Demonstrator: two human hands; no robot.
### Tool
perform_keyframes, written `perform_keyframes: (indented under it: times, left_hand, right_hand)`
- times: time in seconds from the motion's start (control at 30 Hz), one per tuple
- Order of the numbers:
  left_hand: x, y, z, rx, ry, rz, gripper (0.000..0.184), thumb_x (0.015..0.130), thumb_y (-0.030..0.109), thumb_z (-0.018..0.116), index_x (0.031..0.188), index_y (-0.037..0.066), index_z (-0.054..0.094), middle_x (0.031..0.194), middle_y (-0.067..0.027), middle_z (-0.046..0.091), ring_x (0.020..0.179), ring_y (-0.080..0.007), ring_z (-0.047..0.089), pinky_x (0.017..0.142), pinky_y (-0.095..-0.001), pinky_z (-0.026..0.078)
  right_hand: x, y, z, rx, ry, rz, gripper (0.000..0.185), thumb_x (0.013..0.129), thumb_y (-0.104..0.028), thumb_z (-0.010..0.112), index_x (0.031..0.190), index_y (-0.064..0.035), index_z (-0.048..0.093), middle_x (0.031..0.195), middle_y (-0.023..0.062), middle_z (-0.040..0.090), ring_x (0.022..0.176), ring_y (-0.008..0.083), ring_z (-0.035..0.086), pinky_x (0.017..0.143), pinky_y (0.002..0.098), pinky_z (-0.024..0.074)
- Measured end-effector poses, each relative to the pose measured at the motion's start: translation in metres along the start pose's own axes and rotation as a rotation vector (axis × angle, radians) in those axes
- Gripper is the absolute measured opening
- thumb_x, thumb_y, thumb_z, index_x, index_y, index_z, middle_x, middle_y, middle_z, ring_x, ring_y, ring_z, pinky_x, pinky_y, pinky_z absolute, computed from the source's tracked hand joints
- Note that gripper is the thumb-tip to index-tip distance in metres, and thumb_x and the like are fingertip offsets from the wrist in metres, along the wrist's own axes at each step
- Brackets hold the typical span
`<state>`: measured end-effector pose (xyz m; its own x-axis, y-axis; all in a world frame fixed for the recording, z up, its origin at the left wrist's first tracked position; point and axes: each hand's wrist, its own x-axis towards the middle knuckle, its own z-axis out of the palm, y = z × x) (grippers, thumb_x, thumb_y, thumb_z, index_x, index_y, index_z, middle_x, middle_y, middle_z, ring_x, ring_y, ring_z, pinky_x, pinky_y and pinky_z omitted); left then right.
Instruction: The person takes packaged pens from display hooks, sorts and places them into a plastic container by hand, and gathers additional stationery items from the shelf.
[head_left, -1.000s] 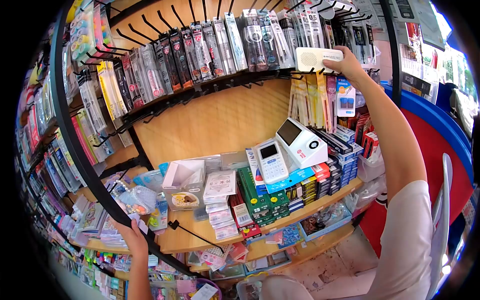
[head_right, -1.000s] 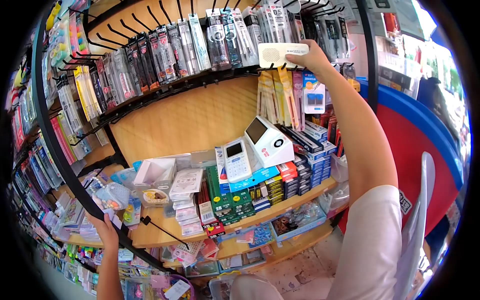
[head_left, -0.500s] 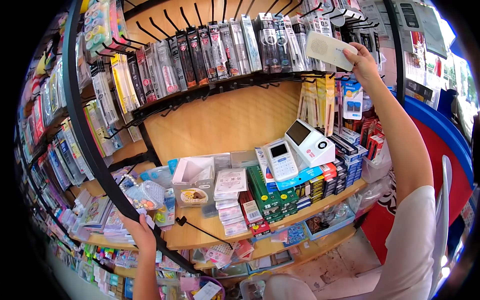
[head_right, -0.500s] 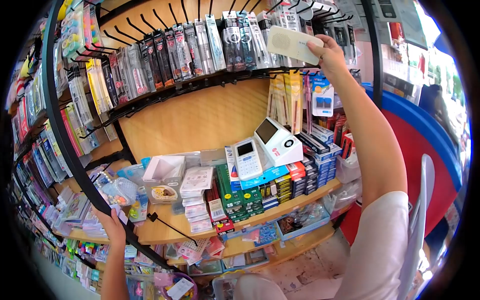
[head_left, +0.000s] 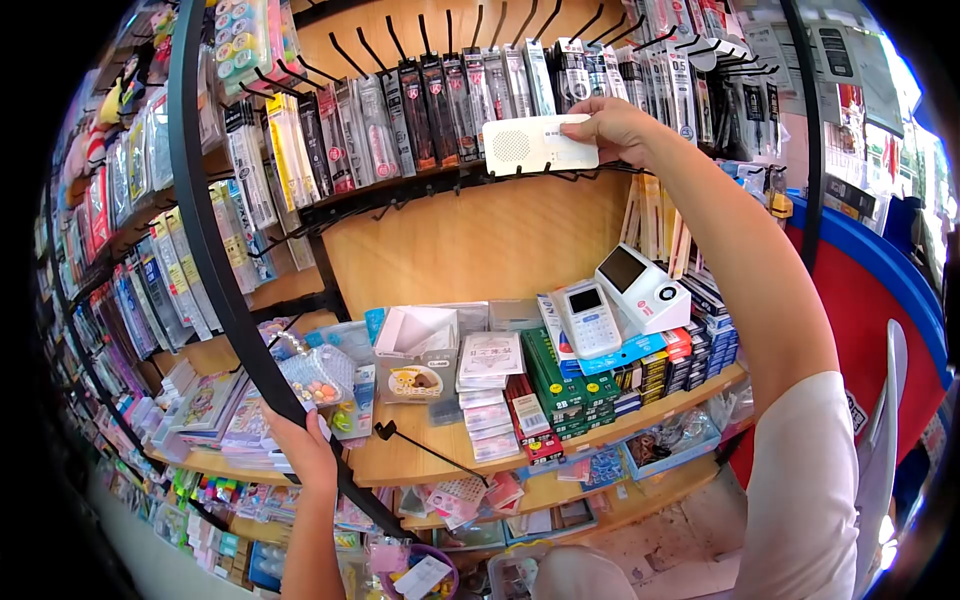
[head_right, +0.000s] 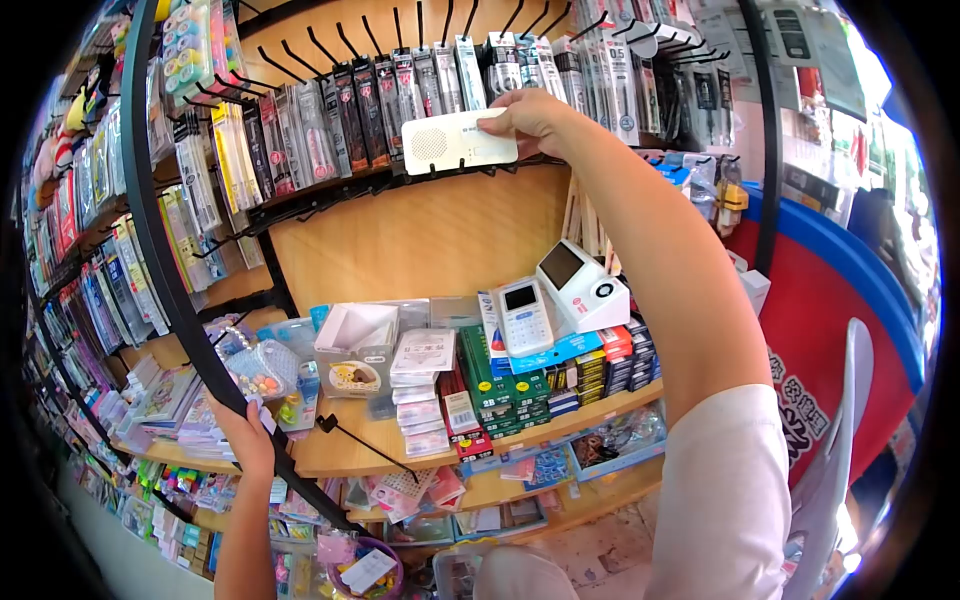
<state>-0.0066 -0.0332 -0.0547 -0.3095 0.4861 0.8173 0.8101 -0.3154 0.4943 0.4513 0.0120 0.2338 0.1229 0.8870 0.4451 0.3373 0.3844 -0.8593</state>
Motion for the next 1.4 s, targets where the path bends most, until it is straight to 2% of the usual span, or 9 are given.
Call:
perform_keyframes:
  times: [0.27,0.47,0.57,0.67,0.83,0.9,1.1,1.13,1.4]
  left_hand:
    - [-0.001,-0.010,0.004,0.023,0.029,0.047,0.065,0.082,-0.003,0.051,0.136,-0.006,0.015,0.132,-0.0270,0.031,0.121,-0.0392,0.034,0.100,-0.0402,0.028]
    - [-0.002,-0.010,0.005,0.006,0.012,0.005,0.064,0.084,-0.002,0.050,0.136,-0.005,0.014,0.131,-0.0269,0.032,0.120,-0.0388,0.036,0.099,-0.0399,0.029]
    - [-0.002,-0.012,0.007,0.028,0.021,0.007,0.063,0.084,-0.002,0.050,0.136,-0.005,0.014,0.131,-0.0269,0.032,0.120,-0.0386,0.036,0.099,-0.0396,0.029]
    - [-0.002,-0.009,0.007,0.016,0.028,0.014,0.062,0.084,-0.002,0.049,0.136,-0.005,0.015,0.131,-0.0270,0.032,0.121,-0.0384,0.035,0.099,-0.0390,0.028]
    - [-0.001,-0.008,0.007,-0.016,0.023,0.035,0.060,0.084,-0.003,0.048,0.135,-0.005,0.016,0.132,-0.0274,0.030,0.123,-0.0380,0.032,0.102,-0.0381,0.025]
    - [0.001,-0.013,0.009,-0.022,0.025,0.096,0.060,0.084,-0.003,0.048,0.135,-0.006,0.016,0.134,-0.0273,0.029,0.125,-0.0377,0.031,0.103,-0.0378,0.023]
    - [-0.001,-0.013,0.011,-0.040,0.026,0.068,0.060,0.086,-0.001,0.046,0.136,-0.005,0.013,0.137,-0.0259,0.025,0.128,-0.0363,0.026,0.104,-0.0373,0.020]
    - [0.000,-0.015,0.011,-0.033,0.024,0.072,0.060,0.086,0.000,0.046,0.136,-0.005,0.013,0.137,-0.0259,0.024,0.128,-0.0363,0.026,0.104,-0.0373,0.020]
    - [-0.001,-0.014,0.014,0.013,0.036,0.109,0.060,0.086,0.000,0.045,0.136,-0.005,0.013,0.137,-0.0262,0.024,0.127,-0.0362,0.027,0.103,-0.0377,0.022]
  right_hand:
    - [-0.013,0.004,0.005,-0.108,-0.020,-0.089,0.044,0.077,-0.018,0.067,0.114,-0.0017,0.051,0.096,0.0086,0.061,0.086,0.0195,0.060,0.075,0.0327,0.0503]
    - [-0.031,0.019,-0.026,-0.357,0.736,-0.645,0.043,0.074,-0.022,0.065,0.105,0.0033,0.052,0.099,0.0152,0.056,0.092,0.0250,0.054,0.080,0.0334,0.0432]
    - [-0.052,0.045,-0.048,-0.506,1.091,-0.772,0.037,0.073,-0.020,0.064,0.099,0.0035,0.050,0.096,0.0163,0.050,0.092,0.0276,0.049,0.083,0.0336,0.0391]
    - [-0.069,0.083,-0.063,-0.471,1.146,-0.663,0.040,0.074,-0.018,0.063,0.101,0.0046,0.046,0.096,0.0165,0.047,0.091,0.0264,0.047,0.082,0.0336,0.0384]
    - [-0.064,0.141,-0.072,-0.479,0.922,-0.650,0.048,0.075,-0.020,0.068,0.109,0.0028,0.042,0.101,0.0141,0.049,0.094,0.0232,0.050,0.084,0.0318,0.0403]
    - [-0.071,0.137,-0.055,-0.522,1.001,-0.562,0.050,0.075,-0.021,0.068,0.108,0.0050,0.041,0.102,0.0157,0.050,0.097,0.0240,0.050,0.087,0.0322,0.0394]
    - [-0.058,0.158,-0.051,-0.538,1.046,-0.311,0.072,0.067,-0.033,0.073,0.112,0.0099,0.037,0.112,0.0263,0.043,0.108,0.0357,0.041,0.093,0.0409,0.0338]
    - [-0.058,0.158,-0.052,-0.555,1.028,-0.251,0.086,0.065,-0.038,0.074,0.121,0.0116,0.032,0.116,0.0267,0.042,0.111,0.0361,0.040,0.096,0.0396,0.0325]
    - [-0.044,0.163,-0.050,-0.468,0.959,-0.154,0.073,0.062,-0.032,0.075,0.112,0.0066,0.038,0.113,0.0261,0.044,0.110,0.0374,0.042,0.093,0.0411,0.0356]
